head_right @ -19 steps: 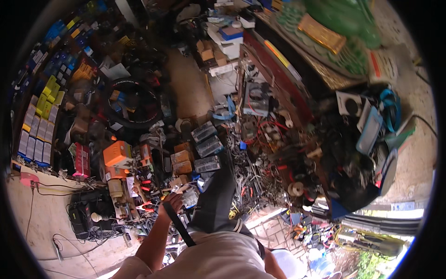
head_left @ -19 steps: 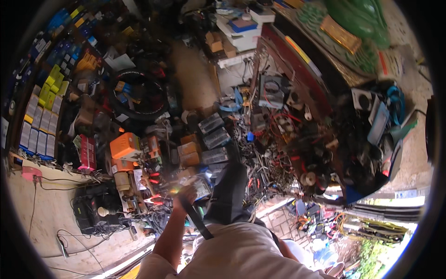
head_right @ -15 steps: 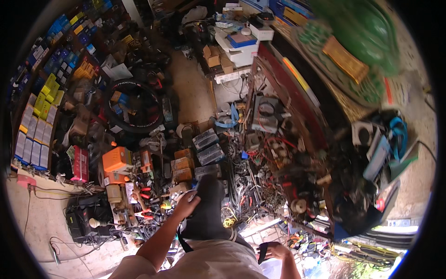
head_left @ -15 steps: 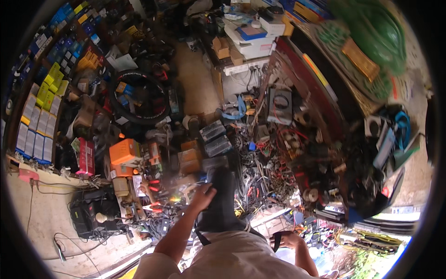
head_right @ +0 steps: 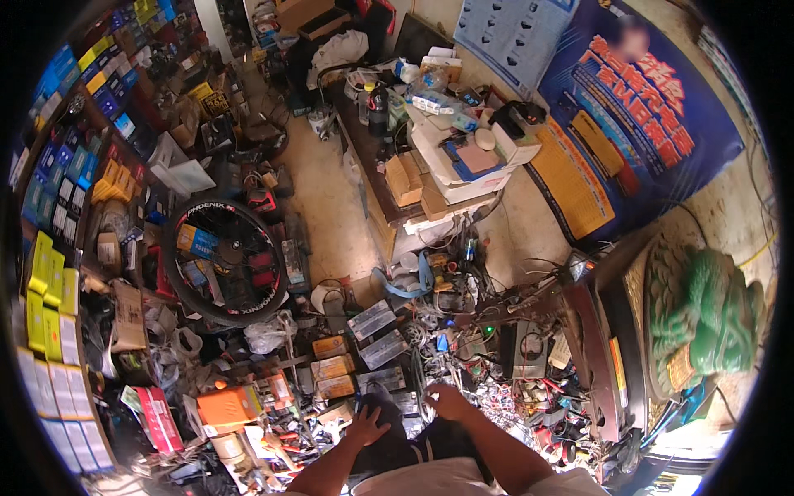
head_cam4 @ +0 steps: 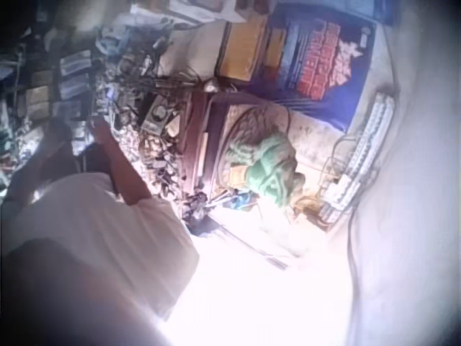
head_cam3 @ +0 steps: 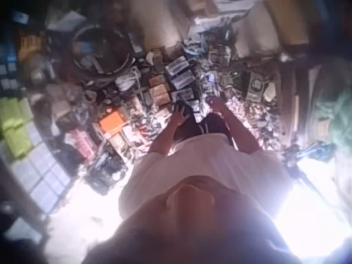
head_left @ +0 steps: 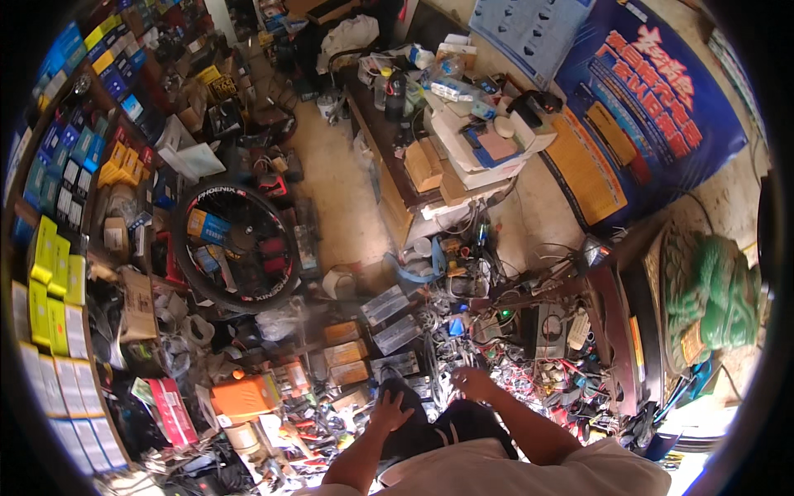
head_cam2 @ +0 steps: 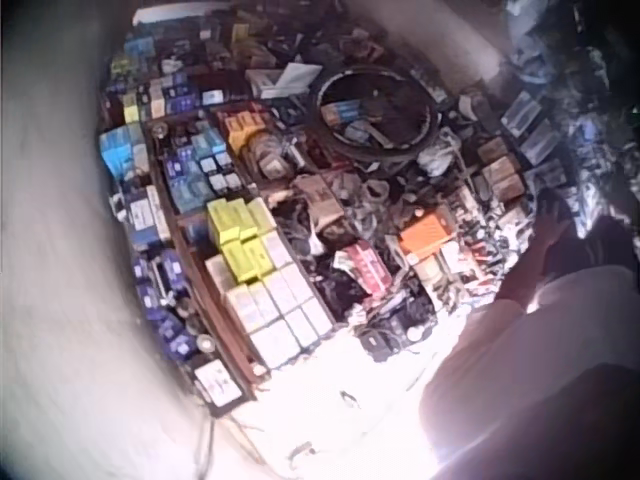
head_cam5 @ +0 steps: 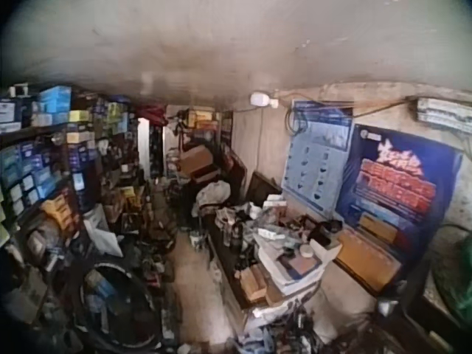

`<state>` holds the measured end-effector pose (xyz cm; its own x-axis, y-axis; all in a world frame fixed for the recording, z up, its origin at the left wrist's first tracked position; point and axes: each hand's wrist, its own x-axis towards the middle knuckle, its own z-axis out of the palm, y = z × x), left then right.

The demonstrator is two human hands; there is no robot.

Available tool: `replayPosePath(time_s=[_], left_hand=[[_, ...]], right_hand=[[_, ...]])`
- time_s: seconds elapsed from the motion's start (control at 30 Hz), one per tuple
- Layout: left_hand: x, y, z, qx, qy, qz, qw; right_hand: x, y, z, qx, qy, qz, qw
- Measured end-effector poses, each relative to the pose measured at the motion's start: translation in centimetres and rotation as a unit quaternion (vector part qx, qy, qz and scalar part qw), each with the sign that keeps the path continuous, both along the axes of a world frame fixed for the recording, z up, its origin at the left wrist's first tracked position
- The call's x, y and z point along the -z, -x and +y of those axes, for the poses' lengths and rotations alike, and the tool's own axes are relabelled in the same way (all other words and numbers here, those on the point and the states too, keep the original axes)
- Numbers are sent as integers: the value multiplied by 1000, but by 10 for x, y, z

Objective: The person retrieves small packaged items from a cluttered workshop, walks outside to a scooter, and repeatedly handles the items on the scooter's dashboard. The person then returns inside and rummages through a bag of miscellaneous parts.

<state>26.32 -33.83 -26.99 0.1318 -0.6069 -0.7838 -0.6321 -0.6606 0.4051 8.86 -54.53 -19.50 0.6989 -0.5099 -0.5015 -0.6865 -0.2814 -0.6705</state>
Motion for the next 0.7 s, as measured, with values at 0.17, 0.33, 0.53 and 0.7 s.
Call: replayPosePath(time_s=[0.17, 0.33, 0.53, 0.7], left_hand=[[-14, -69, -12, -35, -53, 84, 994], [34, -183, 22, -211, 91, -21, 973], [10, -339, -44, -536, 50, 62, 841], [32, -451, -158, -667, 102, 335, 657]], right_hand=[[-8, -39, -68, 139, 89, 12, 986], [9, -78, -123, 174, 62, 69, 980], [75, -180, -199, 180, -27, 47, 982], [123, -245, -262, 251, -114, 102, 956]])
